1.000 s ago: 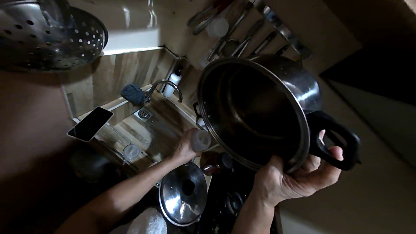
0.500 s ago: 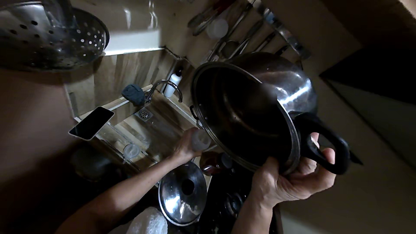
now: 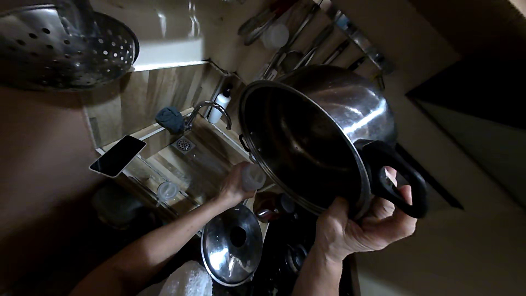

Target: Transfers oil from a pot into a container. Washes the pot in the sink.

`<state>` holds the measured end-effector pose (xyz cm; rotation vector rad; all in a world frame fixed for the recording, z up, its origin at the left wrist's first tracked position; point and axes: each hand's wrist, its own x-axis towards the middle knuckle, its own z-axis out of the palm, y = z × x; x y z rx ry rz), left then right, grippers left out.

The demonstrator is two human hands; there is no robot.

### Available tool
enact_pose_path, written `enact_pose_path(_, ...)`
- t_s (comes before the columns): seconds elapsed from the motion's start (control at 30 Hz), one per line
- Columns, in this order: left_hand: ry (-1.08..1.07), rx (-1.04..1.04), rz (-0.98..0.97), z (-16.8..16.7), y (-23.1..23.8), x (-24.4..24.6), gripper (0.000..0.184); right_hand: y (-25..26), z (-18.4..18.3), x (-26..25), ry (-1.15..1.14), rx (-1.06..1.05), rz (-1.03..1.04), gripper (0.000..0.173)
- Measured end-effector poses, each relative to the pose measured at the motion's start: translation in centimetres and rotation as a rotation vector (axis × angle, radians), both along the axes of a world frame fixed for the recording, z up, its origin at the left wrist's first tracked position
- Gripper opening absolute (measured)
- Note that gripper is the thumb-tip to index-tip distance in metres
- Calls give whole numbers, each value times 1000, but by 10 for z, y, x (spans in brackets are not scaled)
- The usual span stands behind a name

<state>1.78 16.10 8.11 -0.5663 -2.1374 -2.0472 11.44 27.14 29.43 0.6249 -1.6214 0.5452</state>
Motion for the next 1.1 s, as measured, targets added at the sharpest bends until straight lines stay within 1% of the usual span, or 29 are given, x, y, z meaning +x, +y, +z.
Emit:
enact_pose_path(0.5,-3,-12,6,-3,5,1,96,6,-4,0,-3,20,-14,75)
enact_pose_path(0.67,-19,-6,-8,-4,7,1,97,7,-4,1,14,16,-27,69)
enact_pose_path(0.83,-43,-19,-16,-1,7,1,96,11,-6,0,12,16,-16,71)
enact_pose_path(1.1,3,31,10,-9,9,0,95,15,-13,-3,-17,1,-25,72)
